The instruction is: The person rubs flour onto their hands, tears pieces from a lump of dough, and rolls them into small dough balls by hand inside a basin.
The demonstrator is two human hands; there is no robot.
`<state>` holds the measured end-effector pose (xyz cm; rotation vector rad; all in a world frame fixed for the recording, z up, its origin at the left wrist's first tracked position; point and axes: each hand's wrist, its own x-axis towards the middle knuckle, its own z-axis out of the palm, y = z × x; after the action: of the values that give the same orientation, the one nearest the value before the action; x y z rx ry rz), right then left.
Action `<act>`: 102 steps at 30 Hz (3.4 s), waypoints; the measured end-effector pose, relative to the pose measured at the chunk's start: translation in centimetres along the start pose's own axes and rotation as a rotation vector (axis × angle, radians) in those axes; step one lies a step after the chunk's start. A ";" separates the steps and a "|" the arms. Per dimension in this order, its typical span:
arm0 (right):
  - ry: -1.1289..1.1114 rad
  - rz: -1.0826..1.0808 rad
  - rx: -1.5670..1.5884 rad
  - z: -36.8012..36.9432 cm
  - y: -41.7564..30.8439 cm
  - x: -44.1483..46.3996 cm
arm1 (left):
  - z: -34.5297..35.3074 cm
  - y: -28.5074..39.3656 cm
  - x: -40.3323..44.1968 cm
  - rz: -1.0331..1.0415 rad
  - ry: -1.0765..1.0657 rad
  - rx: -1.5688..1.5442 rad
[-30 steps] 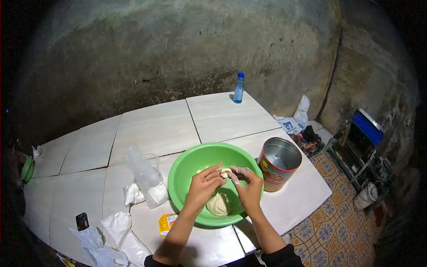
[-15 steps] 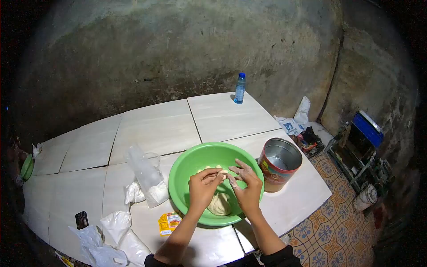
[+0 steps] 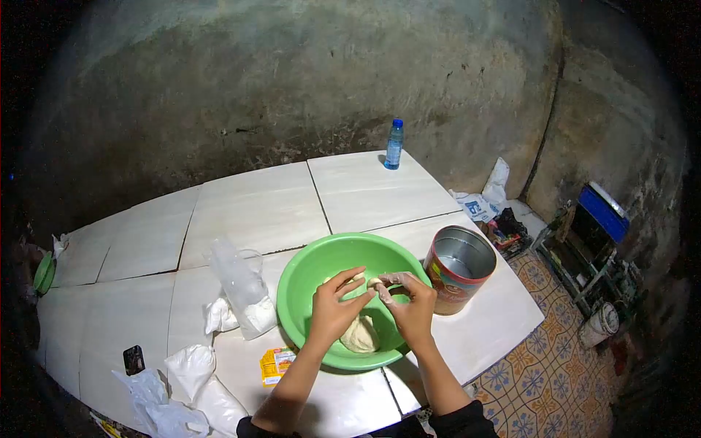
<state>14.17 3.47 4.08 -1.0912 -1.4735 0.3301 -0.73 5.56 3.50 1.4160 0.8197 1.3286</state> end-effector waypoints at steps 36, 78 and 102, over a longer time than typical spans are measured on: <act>-0.403 -0.287 -0.376 -1.8 -0.4 1.9 | -1.3 -2.8 0.4 -0.574 -0.203 -1.031; -0.081 -0.082 -0.199 0.9 -0.4 -0.1 | 1.4 -0.2 -0.7 -0.390 0.000 -0.982; -0.116 -0.243 -0.194 0.7 -1.1 -0.4 | 1.5 -0.1 -0.7 -0.357 0.064 -0.982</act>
<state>13.06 2.87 4.52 -1.0443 -1.7497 0.0811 0.60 4.60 3.30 0.4310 0.3249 1.2225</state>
